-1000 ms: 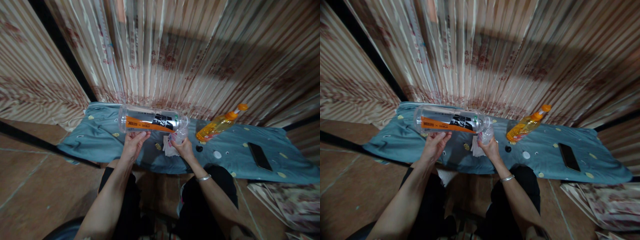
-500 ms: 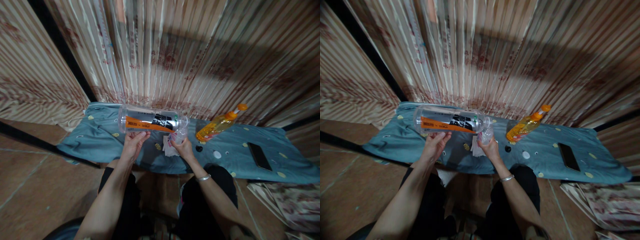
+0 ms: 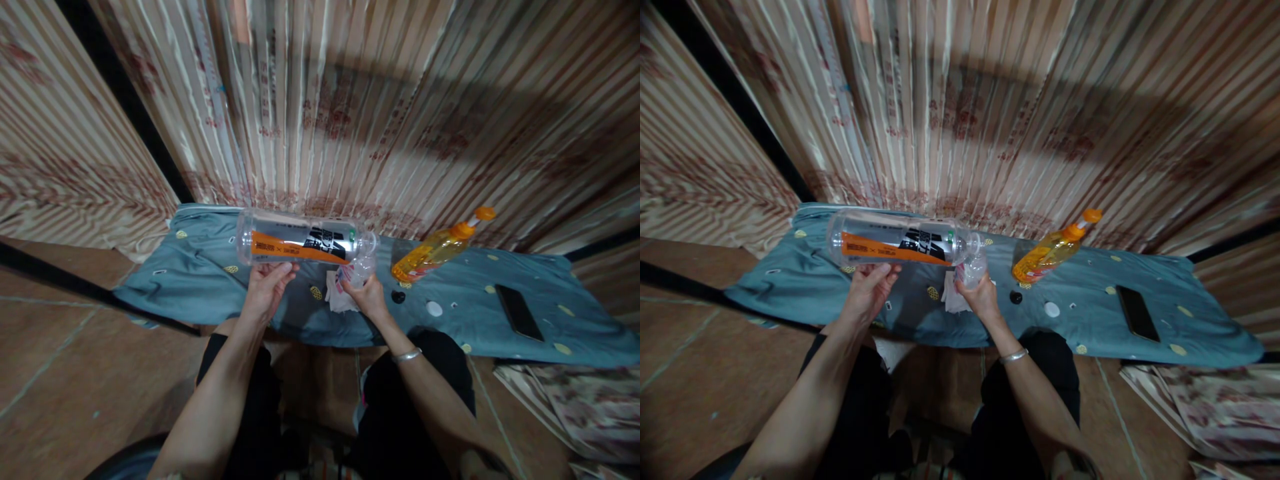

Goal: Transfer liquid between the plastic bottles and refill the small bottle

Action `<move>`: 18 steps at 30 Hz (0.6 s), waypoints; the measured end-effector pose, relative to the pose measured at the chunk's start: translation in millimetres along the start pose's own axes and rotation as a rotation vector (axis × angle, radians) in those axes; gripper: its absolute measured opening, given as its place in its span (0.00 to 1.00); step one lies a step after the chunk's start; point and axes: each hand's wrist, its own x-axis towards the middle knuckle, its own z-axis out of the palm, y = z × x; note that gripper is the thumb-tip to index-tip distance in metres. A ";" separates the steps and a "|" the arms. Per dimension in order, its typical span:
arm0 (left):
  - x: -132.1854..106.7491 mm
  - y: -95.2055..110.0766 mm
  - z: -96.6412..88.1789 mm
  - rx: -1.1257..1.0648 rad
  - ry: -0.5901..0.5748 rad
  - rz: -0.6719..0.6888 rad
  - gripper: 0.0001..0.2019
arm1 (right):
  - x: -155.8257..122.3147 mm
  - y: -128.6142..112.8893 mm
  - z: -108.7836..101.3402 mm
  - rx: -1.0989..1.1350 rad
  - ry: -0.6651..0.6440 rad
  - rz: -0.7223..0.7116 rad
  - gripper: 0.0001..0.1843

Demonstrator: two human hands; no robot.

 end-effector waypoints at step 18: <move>-6.3 8.5 6.8 0.116 -0.061 0.037 0.21 | -0.3 -1.1 -0.5 0.005 -0.014 0.026 0.33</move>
